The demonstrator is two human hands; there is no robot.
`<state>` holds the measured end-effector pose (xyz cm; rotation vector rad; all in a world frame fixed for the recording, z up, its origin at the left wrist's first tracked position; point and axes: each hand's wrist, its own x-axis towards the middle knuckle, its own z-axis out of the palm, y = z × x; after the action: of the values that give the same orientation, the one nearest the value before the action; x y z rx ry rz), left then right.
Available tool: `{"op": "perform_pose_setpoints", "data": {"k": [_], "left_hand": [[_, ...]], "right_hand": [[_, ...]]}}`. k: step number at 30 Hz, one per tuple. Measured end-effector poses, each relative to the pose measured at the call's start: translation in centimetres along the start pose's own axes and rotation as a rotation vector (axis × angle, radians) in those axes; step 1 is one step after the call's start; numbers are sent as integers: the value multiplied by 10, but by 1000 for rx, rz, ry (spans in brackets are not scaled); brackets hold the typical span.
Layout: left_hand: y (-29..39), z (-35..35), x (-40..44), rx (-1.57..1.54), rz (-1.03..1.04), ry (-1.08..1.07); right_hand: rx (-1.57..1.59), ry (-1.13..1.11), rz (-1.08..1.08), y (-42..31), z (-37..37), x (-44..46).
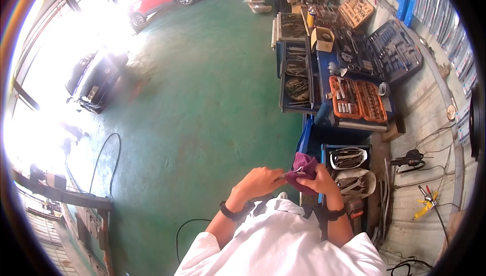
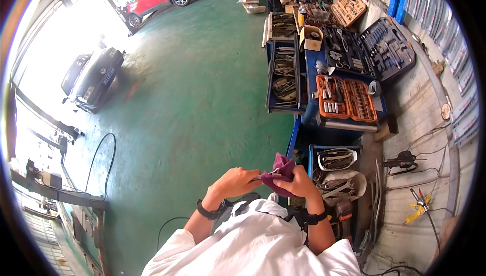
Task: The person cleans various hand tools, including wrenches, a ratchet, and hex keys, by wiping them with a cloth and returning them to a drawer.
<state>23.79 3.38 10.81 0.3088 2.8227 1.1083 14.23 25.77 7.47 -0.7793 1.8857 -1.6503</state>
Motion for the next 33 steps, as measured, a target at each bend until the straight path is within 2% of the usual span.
{"op": "perform_pose_setpoints", "data": {"k": [5,9,12,17,21,26,30,32,33], "left_hand": [[3,12,-2,-72,-10,-19],[4,17,-16,-133,-24,78],[0,23,-29,-161,-49,123],[-1,21,-52,-185,-77,151],[1,13,-76,-292,-153,65],[-10,13,-109,-410,-228,-70],[-26,22,-130,-427,-191,-133],[-31,24,-134,-408,-184,-158],[-31,26,-135,-424,-115,-120]], "right_hand": [[93,58,7,-4,-6,-4],[109,150,-56,1,13,-8],[277,251,-68,3,35,-9],[399,275,-109,6,64,-12],[551,225,-56,-2,86,-21],[376,131,-60,-3,108,-37],[364,118,-20,-6,122,-55],[248,196,-20,-11,126,-63],[243,196,-23,-14,124,-66]]}}
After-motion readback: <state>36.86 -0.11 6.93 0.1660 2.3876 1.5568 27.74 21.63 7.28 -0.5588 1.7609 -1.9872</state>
